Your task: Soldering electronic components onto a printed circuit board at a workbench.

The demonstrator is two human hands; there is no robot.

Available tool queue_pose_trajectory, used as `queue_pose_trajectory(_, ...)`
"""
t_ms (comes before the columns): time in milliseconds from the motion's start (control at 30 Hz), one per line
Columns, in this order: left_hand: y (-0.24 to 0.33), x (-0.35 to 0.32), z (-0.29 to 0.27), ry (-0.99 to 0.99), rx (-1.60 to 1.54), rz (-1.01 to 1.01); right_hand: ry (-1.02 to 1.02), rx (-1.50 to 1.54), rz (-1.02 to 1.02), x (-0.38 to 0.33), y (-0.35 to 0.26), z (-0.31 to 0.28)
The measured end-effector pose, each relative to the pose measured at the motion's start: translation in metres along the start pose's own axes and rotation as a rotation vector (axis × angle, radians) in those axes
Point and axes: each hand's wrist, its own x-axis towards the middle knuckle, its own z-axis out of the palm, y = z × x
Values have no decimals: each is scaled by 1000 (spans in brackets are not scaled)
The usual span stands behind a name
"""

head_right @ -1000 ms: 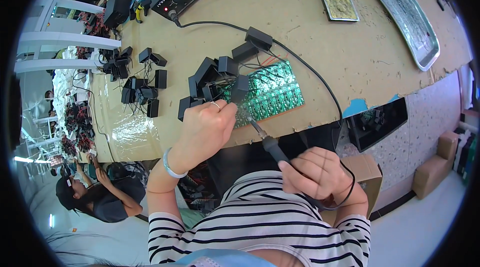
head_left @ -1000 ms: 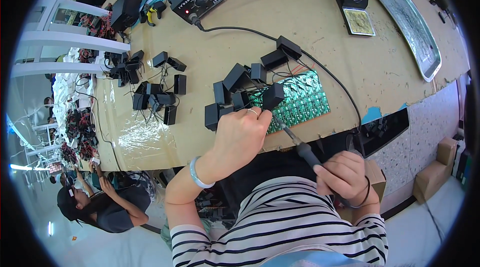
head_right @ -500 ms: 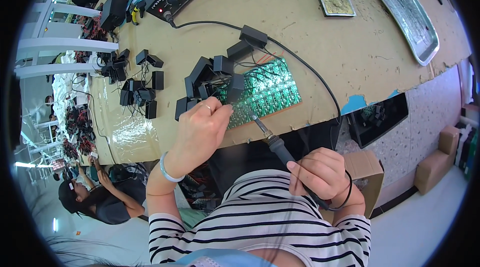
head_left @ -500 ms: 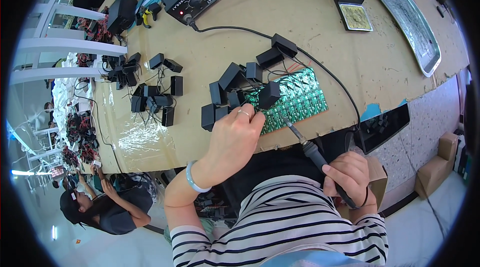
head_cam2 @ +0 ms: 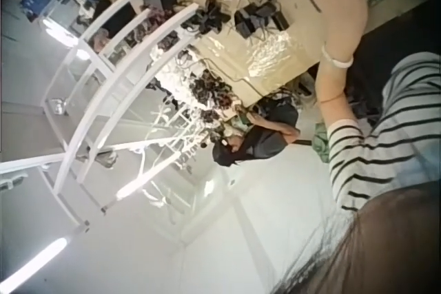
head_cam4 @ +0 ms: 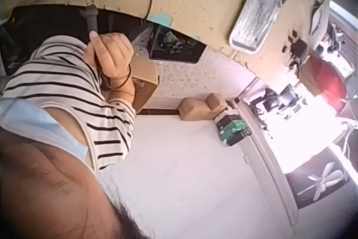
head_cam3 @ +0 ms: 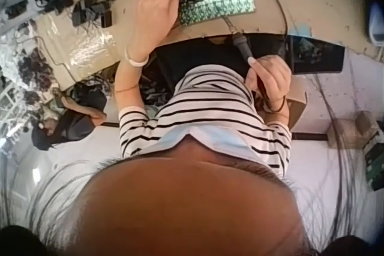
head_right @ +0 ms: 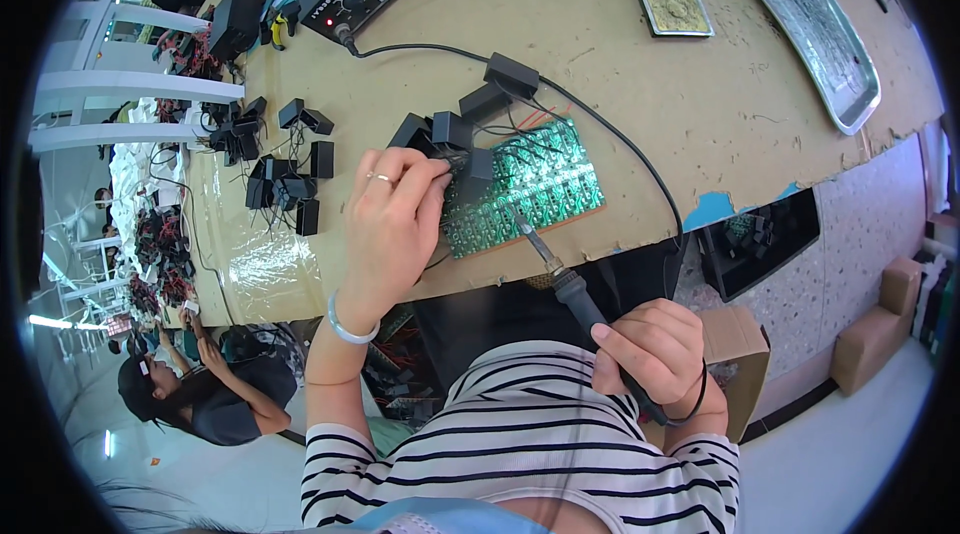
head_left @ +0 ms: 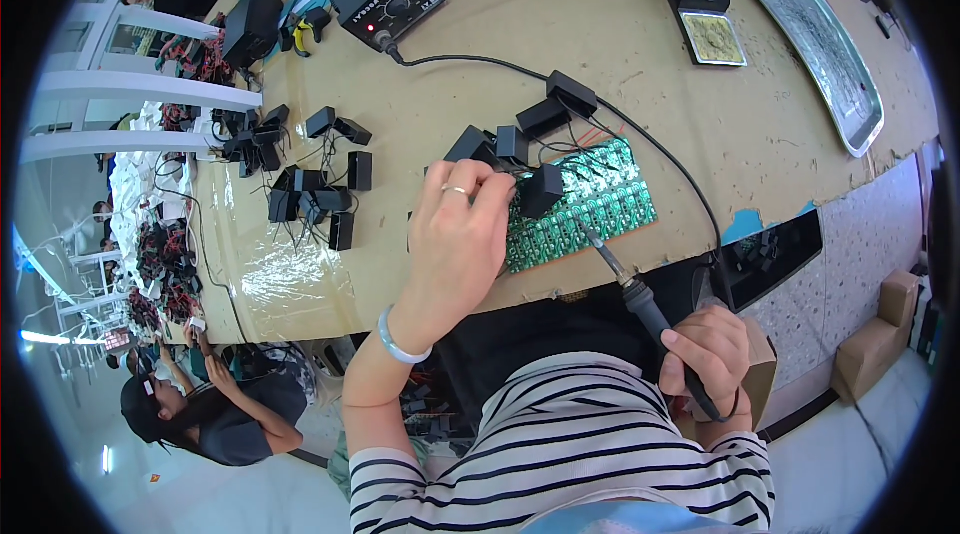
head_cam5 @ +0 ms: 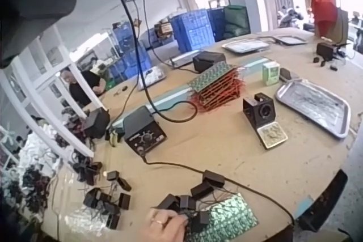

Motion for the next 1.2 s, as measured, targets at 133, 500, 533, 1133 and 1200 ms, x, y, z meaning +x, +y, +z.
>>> queue_pose_trajectory(133, 2, -11, -7, 234, -258, -126, 9, 3, 10, -4, 0, -1)
queue_pose_trajectory(500, 16, -29, -9, -249, 18, 214, -87, 58, -18, -8, 3, 6)
queue_pose_trajectory(533, 16, -29, -7, -254, 37, 241, -86, 70, -24, -9, 3, 7)
queue_pose_trajectory(1133, 21, -26, -5, -291, 24, 252, -274, -175, -319, -4, -3, 15)
queue_pose_trajectory(1200, 20, -26, -6, -303, 22, 251, -315, -186, -340, -2, -2, 11)
